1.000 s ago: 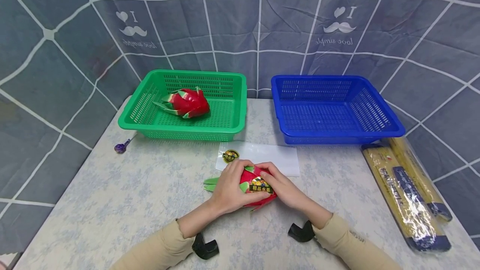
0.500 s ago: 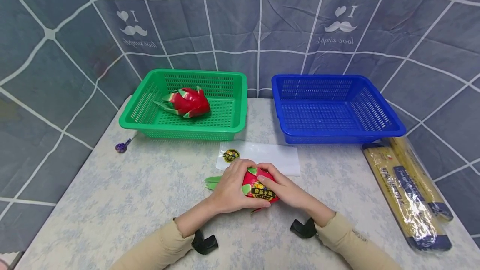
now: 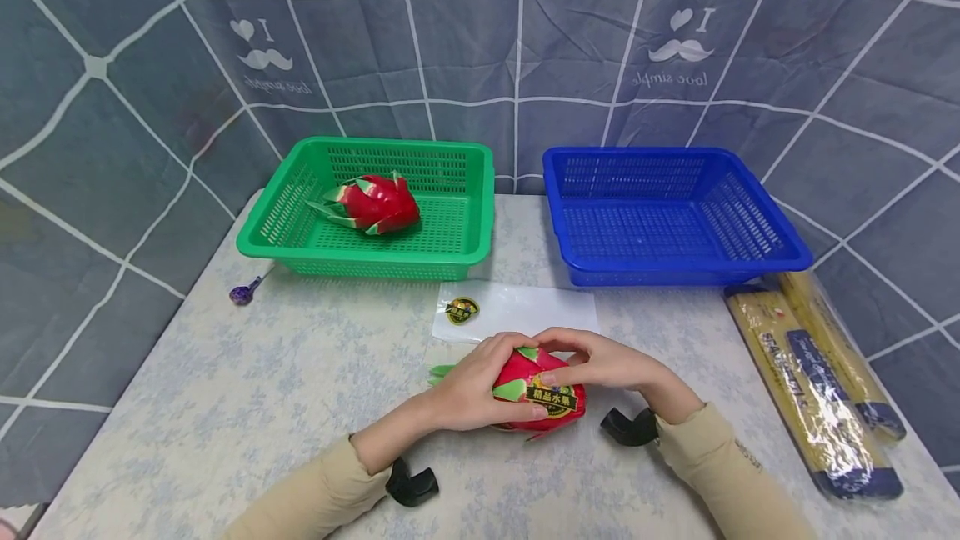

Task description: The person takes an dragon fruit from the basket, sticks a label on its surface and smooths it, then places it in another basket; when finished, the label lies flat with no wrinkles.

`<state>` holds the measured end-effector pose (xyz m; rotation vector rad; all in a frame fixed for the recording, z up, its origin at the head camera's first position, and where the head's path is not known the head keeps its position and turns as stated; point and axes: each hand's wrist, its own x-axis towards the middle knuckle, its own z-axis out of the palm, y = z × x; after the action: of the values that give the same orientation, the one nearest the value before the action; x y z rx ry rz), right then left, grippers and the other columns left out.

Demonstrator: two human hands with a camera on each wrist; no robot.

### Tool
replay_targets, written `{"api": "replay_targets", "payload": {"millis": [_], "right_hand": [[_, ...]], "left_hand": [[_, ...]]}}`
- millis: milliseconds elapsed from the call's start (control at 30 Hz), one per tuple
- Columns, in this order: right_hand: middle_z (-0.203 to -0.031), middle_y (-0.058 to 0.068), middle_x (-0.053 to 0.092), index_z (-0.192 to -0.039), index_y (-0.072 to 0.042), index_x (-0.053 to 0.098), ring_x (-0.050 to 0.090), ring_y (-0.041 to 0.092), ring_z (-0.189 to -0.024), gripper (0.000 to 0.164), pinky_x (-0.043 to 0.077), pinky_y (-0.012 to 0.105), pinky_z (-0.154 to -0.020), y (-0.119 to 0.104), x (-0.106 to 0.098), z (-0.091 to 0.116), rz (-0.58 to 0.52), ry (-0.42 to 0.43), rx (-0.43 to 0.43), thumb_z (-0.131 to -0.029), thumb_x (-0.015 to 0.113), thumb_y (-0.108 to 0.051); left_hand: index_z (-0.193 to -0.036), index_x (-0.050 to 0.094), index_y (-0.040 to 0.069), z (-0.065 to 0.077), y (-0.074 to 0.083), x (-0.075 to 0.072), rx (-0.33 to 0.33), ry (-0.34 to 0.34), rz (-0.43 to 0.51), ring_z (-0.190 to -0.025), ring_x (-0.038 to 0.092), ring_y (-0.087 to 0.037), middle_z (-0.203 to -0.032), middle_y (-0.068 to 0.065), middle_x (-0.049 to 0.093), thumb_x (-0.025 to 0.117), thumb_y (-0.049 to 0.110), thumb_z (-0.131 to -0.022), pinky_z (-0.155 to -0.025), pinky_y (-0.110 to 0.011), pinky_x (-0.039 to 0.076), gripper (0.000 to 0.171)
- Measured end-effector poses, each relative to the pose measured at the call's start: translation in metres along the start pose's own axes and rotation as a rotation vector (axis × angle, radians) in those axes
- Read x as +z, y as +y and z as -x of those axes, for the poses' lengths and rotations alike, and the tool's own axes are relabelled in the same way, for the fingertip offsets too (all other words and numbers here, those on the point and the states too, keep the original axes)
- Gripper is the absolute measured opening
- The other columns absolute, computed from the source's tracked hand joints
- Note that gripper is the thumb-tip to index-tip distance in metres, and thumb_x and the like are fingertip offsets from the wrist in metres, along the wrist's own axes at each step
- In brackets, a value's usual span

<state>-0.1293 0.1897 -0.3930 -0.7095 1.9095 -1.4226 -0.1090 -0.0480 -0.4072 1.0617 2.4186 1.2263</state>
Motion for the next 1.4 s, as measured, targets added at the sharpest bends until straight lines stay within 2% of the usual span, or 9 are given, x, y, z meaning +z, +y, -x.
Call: {"api": "replay_targets", "payload": {"millis": [200,333,467,600,767,900,1133,1233,1400], "right_hand": [[-0.123,0.008,0.056,-0.131,-0.011,0.05,0.057,0.022,-0.107,0.037,0.05,0.037,-0.085,0.004,-0.037,0.025,-0.081,-0.039,-0.031,-0.095,0.054,-0.013],[-0.127,-0.002,0.055,-0.134,-0.023,0.048,0.057,0.015,-0.108,0.04,0.049,0.033,-0.087,0.002,-0.069,0.047,-0.22,-0.035,-0.223,-0.099,0.041,-0.006],[-0.128,0.001,0.054,-0.137,-0.019,0.047,0.057,0.015,-0.109,0.041,0.05,0.03,-0.085,-0.009,-0.099,0.064,-0.392,0.055,-0.408,-0.101,0.033,-0.005],[-0.117,0.004,0.057,-0.13,-0.016,0.052,0.061,0.015,-0.099,0.034,0.053,0.029,-0.077,-0.026,-0.126,0.066,-0.505,0.297,-0.431,-0.1,0.037,-0.007],[-0.115,0.005,0.049,-0.126,-0.015,0.049,0.062,0.016,-0.089,0.03,0.055,0.03,-0.069,-0.04,-0.156,0.054,-0.505,0.601,-0.254,-0.096,0.051,-0.009],[-0.124,0.005,0.039,-0.136,-0.018,0.038,0.061,0.012,-0.086,0.048,0.054,0.027,-0.068,-0.038,-0.169,0.041,-0.345,0.743,-0.003,-0.093,0.06,-0.02],[-0.15,0.017,0.021,-0.15,-0.01,0.014,0.045,0.028,-0.117,0.081,0.047,0.041,-0.091,-0.02,-0.176,0.016,-0.022,0.7,0.273,-0.09,0.06,-0.04],[-0.15,0.022,0.017,-0.15,-0.007,0.01,0.034,0.037,-0.126,0.085,0.039,0.052,-0.098,-0.015,-0.177,0.009,0.026,0.666,0.321,-0.09,0.059,-0.042],[-0.148,0.026,0.018,-0.148,-0.003,0.009,0.034,0.04,-0.124,0.083,0.043,0.051,-0.094,-0.011,-0.179,0.0,0.051,0.629,0.357,-0.092,0.058,-0.039]], "left_hand": [[-0.14,0.041,0.02,-0.009,0.001,-0.024,-0.005,-0.004,0.114,-0.121,0.046,-0.011,-0.136,0.005,0.047,0.059,0.045,-0.09,-0.097,-0.037,0.042,0.059],[-0.128,0.053,0.011,-0.017,0.003,-0.039,0.069,0.296,0.181,-0.122,0.045,-0.014,-0.132,-0.002,0.052,0.059,0.025,-0.093,-0.099,-0.043,0.039,0.038],[-0.108,0.061,0.003,-0.028,0.008,-0.041,0.127,0.627,0.265,-0.113,0.05,-0.021,-0.118,-0.01,0.057,0.06,0.011,-0.092,-0.089,-0.045,0.044,0.018],[-0.103,0.062,0.001,-0.043,0.014,-0.037,0.115,0.667,0.302,-0.1,0.057,-0.024,-0.107,-0.012,0.061,0.061,0.009,-0.092,-0.08,-0.04,0.049,0.014],[-0.106,0.061,0.002,-0.074,0.013,-0.026,0.003,0.539,0.353,-0.094,0.06,-0.02,-0.101,-0.01,0.065,0.062,0.013,-0.091,-0.077,-0.031,0.049,0.019],[-0.112,0.061,0.001,-0.099,0.004,-0.015,-0.081,0.481,0.426,-0.092,0.061,-0.021,-0.102,-0.013,0.066,0.063,0.013,-0.09,-0.079,-0.03,0.05,0.025],[-0.114,0.064,0.001,-0.127,-0.006,-0.002,-0.134,0.53,0.56,-0.086,0.064,-0.02,-0.103,-0.014,0.067,0.068,0.013,-0.087,-0.071,-0.026,0.053,0.03],[-0.11,0.067,0.001,-0.132,-0.005,0.001,-0.176,0.575,0.582,-0.085,0.064,-0.018,-0.1,-0.013,0.068,0.071,0.013,-0.085,-0.072,-0.024,0.052,0.028],[-0.105,0.07,0.003,-0.138,-0.004,0.002,-0.258,0.613,0.637,-0.082,0.063,-0.011,-0.096,-0.009,0.07,0.073,0.014,-0.083,-0.067,-0.023,0.05,0.026]]}}
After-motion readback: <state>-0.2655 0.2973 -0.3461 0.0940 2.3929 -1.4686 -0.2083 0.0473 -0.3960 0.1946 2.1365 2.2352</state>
